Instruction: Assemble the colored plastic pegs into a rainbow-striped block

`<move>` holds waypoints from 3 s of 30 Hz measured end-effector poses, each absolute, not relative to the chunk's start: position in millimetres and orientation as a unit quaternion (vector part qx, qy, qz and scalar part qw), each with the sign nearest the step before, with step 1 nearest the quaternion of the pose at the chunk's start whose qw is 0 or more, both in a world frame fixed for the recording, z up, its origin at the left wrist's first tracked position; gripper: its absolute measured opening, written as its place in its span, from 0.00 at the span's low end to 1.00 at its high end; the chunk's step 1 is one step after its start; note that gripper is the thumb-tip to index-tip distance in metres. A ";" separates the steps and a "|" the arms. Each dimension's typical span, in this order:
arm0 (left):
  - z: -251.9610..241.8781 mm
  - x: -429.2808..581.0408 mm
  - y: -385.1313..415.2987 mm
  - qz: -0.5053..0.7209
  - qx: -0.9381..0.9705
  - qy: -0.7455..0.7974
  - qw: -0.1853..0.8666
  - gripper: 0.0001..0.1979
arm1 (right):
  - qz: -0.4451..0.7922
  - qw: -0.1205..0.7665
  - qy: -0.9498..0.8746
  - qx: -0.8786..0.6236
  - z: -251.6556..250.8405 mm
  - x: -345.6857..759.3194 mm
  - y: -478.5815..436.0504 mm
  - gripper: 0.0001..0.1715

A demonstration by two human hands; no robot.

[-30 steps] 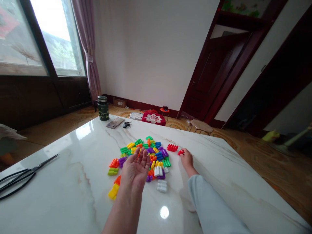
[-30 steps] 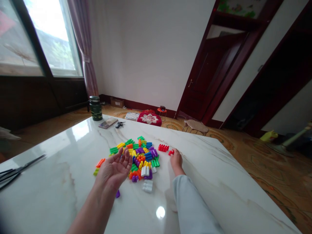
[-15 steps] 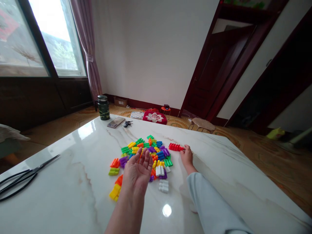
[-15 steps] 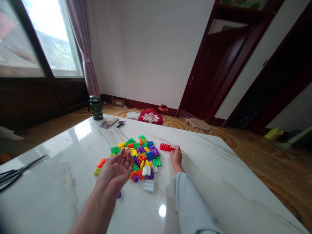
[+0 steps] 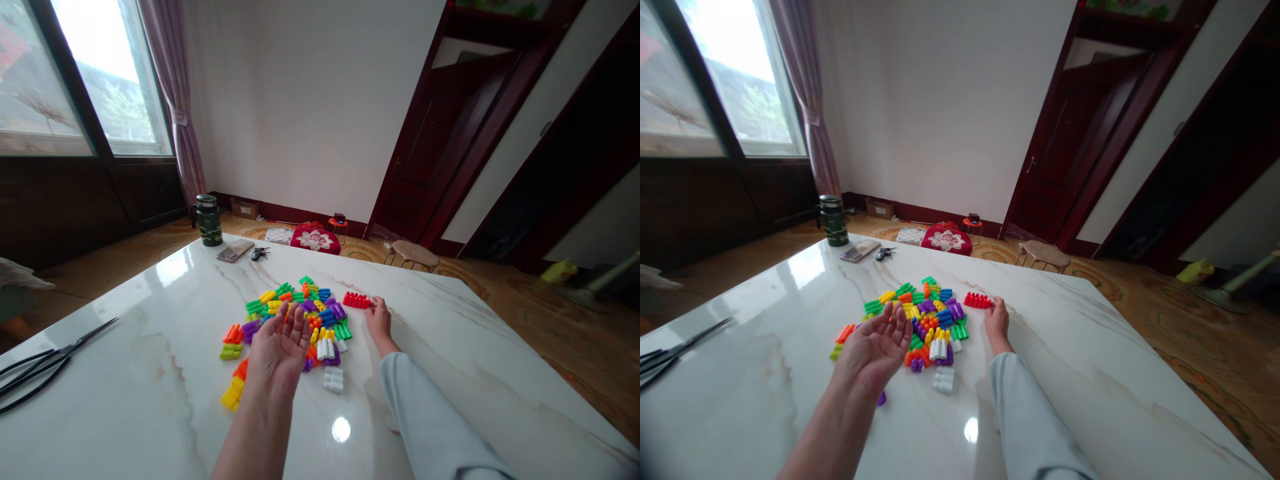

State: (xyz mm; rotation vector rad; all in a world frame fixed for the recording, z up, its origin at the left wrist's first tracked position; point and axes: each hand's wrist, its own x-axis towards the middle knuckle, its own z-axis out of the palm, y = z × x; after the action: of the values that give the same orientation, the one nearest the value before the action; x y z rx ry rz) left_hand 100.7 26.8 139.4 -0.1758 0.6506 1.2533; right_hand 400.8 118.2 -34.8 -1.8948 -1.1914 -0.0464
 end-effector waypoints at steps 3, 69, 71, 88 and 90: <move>141.1 100.5 26.2 0.574 -0.081 0.299 0.758 0.12 | -0.014 0.439 -0.483 -0.757 -34.6 400.0 117.4 0.24; 118.2 22.2 50.5 0.572 0.051 0.420 0.703 0.09 | -0.100 0.054 -0.595 -0.796 -36.7 353.3 9.6 0.32; 118.3 22.3 49.2 0.565 0.059 0.421 0.707 0.09 | -0.098 0.053 -0.594 -0.797 -35.0 352.8 9.3 0.32; 124.9 24.0 44.3 0.563 0.139 0.440 0.686 0.10 | -0.080 0.061 -0.592 -0.799 -32.7 353.1 8.9 0.32; 126.6 31.3 39.8 0.546 0.225 0.464 0.660 0.10 | -0.080 0.065 -0.593 -0.798 -32.8 353.2 8.8 0.32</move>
State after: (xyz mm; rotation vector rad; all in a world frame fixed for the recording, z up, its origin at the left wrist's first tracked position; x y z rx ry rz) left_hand 31.3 39.8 126.6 0.5083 1.0505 1.2366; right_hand 353.2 8.8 -32.8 -2.4096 -1.7914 -0.2401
